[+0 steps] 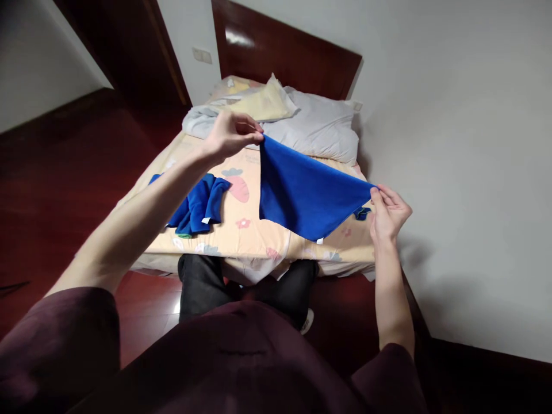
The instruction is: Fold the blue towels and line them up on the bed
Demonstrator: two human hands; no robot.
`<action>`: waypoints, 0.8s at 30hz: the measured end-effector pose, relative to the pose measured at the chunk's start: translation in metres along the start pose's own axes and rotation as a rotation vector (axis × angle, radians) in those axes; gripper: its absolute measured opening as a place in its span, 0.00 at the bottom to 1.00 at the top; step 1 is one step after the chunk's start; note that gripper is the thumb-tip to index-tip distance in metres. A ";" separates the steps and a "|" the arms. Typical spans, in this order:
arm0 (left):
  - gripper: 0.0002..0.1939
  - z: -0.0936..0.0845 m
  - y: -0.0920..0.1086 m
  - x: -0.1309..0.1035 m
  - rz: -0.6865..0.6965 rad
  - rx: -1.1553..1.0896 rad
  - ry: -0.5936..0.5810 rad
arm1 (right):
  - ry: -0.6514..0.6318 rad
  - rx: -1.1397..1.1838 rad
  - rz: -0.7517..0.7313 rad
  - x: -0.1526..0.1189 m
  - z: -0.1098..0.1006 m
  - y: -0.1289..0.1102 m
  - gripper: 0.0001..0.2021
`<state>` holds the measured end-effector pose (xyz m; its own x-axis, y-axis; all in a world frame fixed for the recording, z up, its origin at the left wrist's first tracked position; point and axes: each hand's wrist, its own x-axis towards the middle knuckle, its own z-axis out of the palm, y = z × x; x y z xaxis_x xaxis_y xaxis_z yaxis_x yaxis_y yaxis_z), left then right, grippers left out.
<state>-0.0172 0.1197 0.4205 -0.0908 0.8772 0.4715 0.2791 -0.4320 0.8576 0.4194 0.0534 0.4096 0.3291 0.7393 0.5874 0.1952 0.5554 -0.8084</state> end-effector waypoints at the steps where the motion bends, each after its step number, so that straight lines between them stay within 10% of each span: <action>1: 0.18 -0.009 0.002 -0.010 -0.042 0.010 -0.009 | -0.015 0.020 0.034 -0.005 -0.001 -0.003 0.16; 11: 0.12 -0.077 0.056 -0.088 -0.369 0.026 -0.239 | -0.257 0.048 0.201 -0.034 0.002 -0.018 0.11; 24: 0.10 -0.057 -0.046 -0.043 -0.460 0.016 0.007 | -0.296 0.045 0.385 -0.004 0.136 0.089 0.16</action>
<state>-0.0810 0.0899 0.3729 -0.2150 0.9756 0.0443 0.2235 0.0050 0.9747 0.3101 0.1515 0.3406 0.0913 0.9671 0.2376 0.0684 0.2319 -0.9703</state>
